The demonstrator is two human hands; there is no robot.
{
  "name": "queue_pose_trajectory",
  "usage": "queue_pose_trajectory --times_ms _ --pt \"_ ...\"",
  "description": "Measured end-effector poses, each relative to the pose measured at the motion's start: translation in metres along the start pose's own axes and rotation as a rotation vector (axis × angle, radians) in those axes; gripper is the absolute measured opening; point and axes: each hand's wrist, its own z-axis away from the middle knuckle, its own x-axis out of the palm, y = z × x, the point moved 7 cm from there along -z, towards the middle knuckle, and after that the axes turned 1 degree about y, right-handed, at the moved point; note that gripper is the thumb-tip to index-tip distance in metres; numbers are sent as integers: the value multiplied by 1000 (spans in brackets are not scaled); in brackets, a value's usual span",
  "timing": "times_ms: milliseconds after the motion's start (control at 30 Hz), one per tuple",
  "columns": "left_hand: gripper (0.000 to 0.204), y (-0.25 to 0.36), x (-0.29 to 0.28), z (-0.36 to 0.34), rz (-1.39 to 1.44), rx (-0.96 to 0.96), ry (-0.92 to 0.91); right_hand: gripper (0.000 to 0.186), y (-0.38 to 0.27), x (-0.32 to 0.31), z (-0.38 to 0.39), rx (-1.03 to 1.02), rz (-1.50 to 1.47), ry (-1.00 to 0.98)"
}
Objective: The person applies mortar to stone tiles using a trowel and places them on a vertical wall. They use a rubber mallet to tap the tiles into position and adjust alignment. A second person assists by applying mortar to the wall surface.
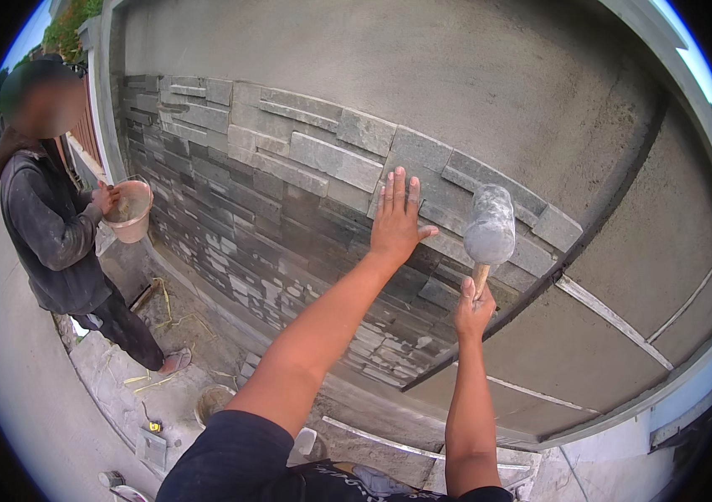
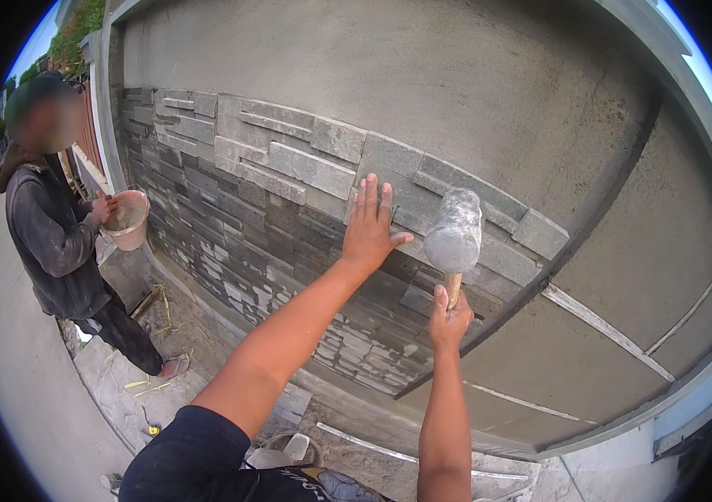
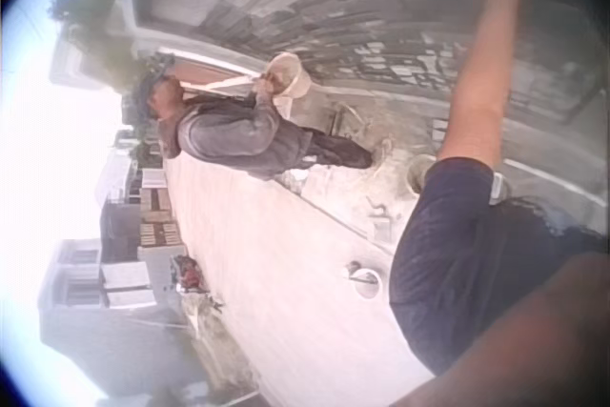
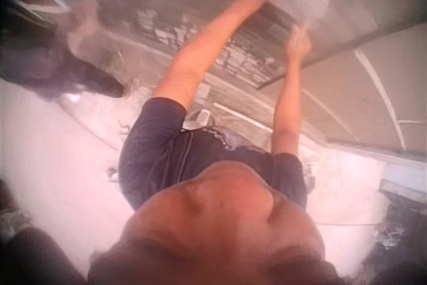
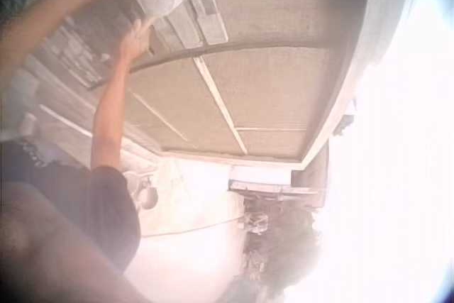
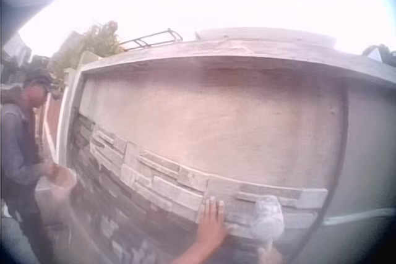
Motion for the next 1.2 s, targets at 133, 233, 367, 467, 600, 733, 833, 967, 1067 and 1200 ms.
queue_pose_trajectory --times_ms 133,233,367,467,600,733,833,967,1067,1200 --pt "119 12 7 -1 35 -20 -4 52 56 -19 -3 36 -8 -20" --pt "119 5 7 1 49 -25 2 52 71 -27 12 215 -93 -45" --pt "116 9 8 -3 101 -35 31 50 86 -42 23 33 -58 -2" --pt "114 4 5 -3 117 -51 17 50 102 -44 20 74 51 -52" --pt "114 5 8 6 137 -65 3 52 90 -42 32 109 -89 -59" --pt "115 7 1 3 146 -48 45 51 84 -36 18 67 36 -79" --pt "116 8 3 8 166 -57 41 52 74 -36 22 84 1 -81" --pt "115 7 2 3 174 -54 33 50 65 -25 14 111 62 -119" --pt "113 5 3 3 147 -66 -11 47 56 -24 26 257 -20 -162" --pt "103 6 -9 -3 129 -43 -152 47 20 -17 54 307 -153 -127"
